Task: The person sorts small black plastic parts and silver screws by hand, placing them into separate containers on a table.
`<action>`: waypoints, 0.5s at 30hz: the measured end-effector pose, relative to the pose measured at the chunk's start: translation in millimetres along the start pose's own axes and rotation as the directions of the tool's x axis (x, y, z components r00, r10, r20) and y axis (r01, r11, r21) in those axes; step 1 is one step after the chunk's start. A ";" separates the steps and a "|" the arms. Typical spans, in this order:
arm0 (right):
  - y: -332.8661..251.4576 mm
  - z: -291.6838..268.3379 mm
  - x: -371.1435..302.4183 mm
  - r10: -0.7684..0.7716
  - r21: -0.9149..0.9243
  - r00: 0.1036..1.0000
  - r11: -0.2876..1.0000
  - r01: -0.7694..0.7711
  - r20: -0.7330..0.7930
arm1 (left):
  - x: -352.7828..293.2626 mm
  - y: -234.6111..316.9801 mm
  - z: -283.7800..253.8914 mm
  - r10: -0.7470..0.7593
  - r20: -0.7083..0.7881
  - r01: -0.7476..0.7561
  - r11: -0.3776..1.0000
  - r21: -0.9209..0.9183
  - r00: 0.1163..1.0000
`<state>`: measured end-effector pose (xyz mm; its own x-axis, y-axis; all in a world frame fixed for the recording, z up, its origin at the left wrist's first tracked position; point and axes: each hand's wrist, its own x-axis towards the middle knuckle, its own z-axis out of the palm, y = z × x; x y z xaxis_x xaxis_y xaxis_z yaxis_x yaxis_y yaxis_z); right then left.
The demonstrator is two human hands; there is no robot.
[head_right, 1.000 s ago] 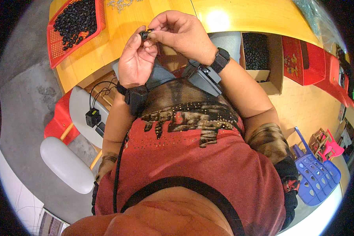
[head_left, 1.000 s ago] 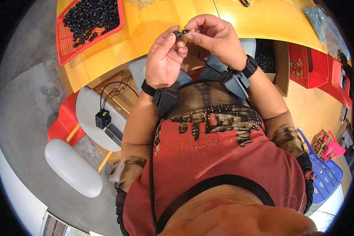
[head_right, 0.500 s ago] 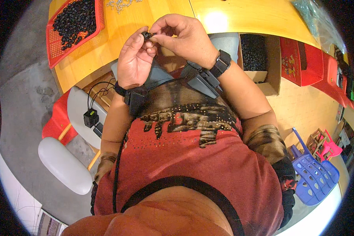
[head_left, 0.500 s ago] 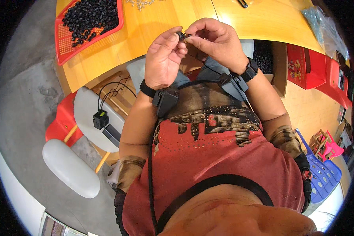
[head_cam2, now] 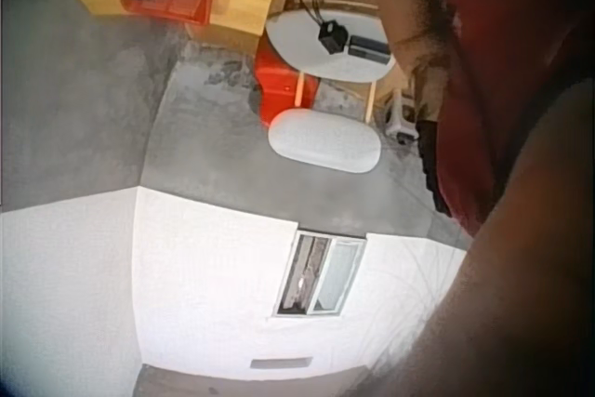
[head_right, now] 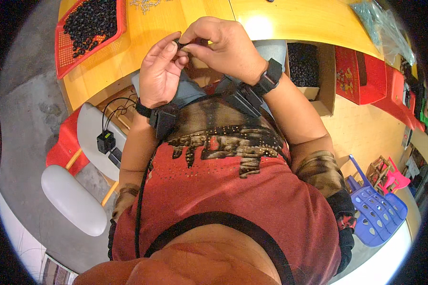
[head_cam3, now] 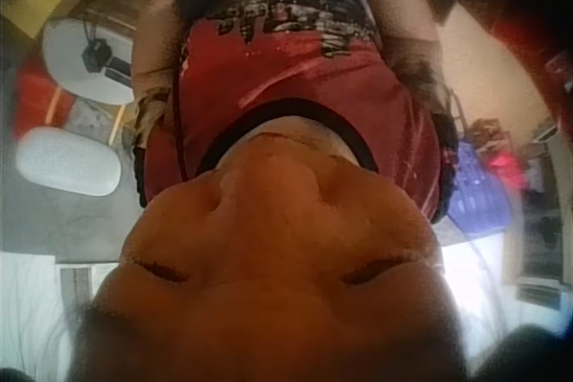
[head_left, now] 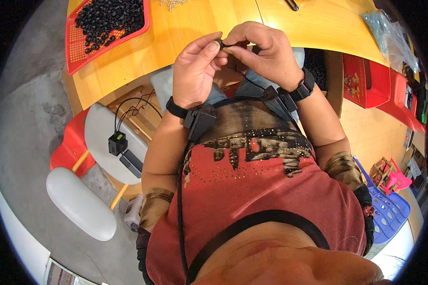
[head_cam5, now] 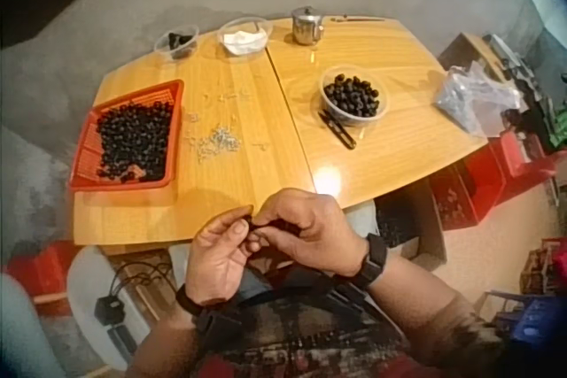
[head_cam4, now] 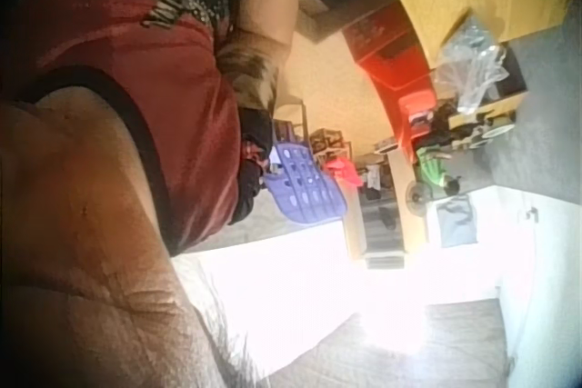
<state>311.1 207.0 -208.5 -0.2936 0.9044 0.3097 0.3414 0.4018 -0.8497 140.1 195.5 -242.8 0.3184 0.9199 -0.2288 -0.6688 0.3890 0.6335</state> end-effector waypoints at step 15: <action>1.5 1.7 -7.1 0.242 0.349 0.969 0.906 -0.240 0.039 | 1.6 -1.6 0.1 -0.001 0.032 0.002 0.999 -0.052 0.999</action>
<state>312.2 200.9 -212.7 -0.2368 0.9684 0.0777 0.0678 0.0963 -0.9930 141.7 196.4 -244.1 0.3402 0.9176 -0.2055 -0.7022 0.3932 0.5936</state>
